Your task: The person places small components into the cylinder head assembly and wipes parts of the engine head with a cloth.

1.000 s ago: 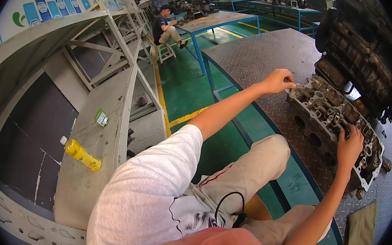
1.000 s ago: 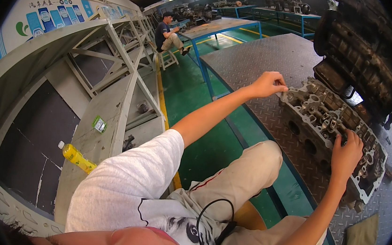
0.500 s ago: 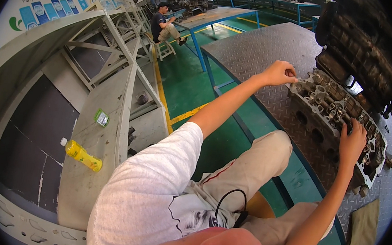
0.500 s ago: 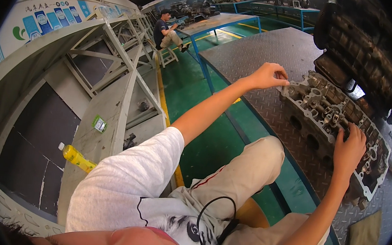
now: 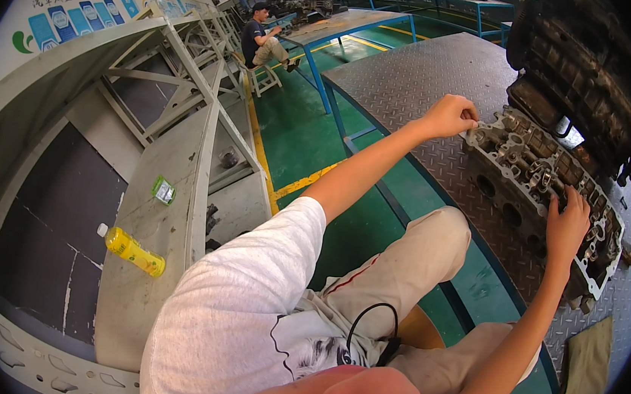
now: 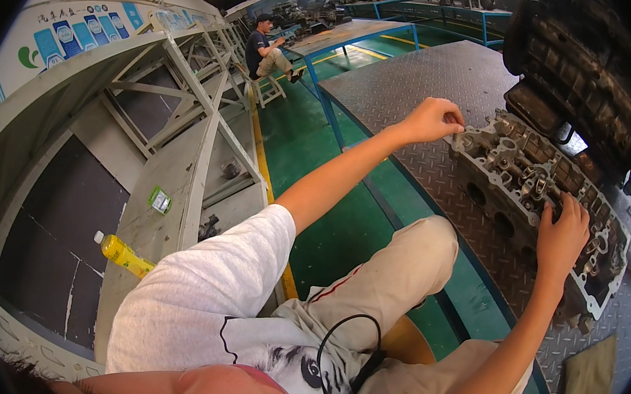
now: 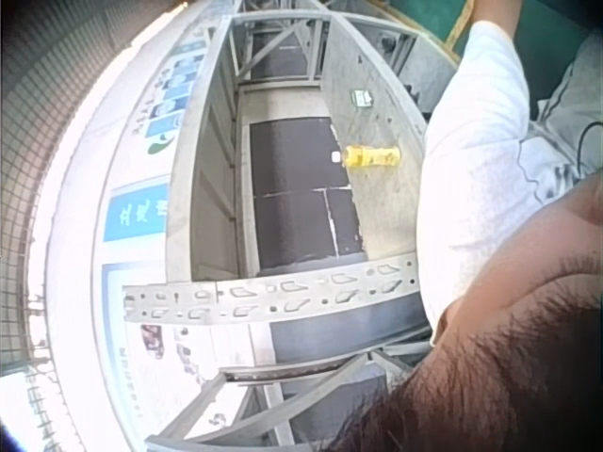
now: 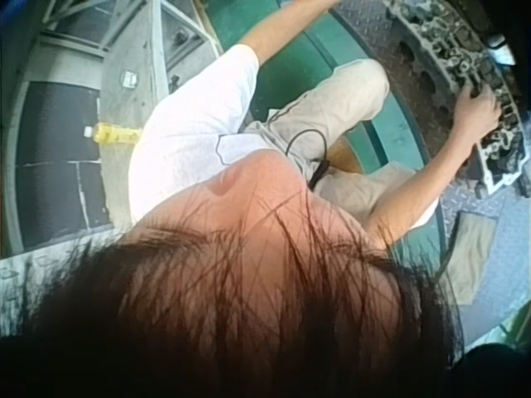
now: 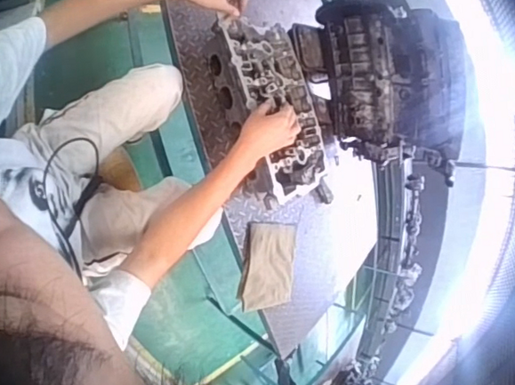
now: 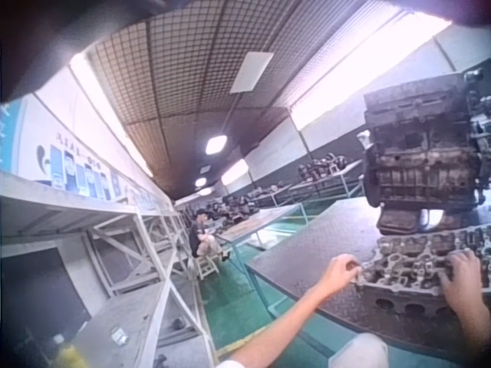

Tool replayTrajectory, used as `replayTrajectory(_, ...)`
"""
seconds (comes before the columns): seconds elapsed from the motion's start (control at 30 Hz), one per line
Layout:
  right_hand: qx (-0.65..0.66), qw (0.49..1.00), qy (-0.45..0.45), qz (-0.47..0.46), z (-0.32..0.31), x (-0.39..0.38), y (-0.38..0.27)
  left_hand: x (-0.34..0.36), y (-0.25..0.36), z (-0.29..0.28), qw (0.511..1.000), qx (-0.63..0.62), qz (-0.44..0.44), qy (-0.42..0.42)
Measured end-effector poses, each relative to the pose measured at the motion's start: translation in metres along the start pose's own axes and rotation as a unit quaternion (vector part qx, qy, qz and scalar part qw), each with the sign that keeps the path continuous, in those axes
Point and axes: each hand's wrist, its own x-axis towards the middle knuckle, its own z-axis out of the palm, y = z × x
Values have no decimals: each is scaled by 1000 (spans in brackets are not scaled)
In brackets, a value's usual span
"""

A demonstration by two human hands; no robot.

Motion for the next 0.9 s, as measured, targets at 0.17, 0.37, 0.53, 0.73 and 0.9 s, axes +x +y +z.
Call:
replayTrajectory(0.17,-2,1000,3,1,4,-1,6,0,12,5,999,38,-17,9)
replayTrajectory(0.37,0,1000,2,1,5,0,5,-1,10,6,999,43,-23,19)
replayTrajectory(0.53,1,1000,-2,5,6,1,6,1,9,6,998,55,-13,29)
replayTrajectory(0.73,5,1000,3,-4,4,1,2,0,1,2,999,14,-29,12)
replayTrajectory(0.9,-12,1000,3,-1,4,1,3,-3,-4,1,998,57,-17,-16)
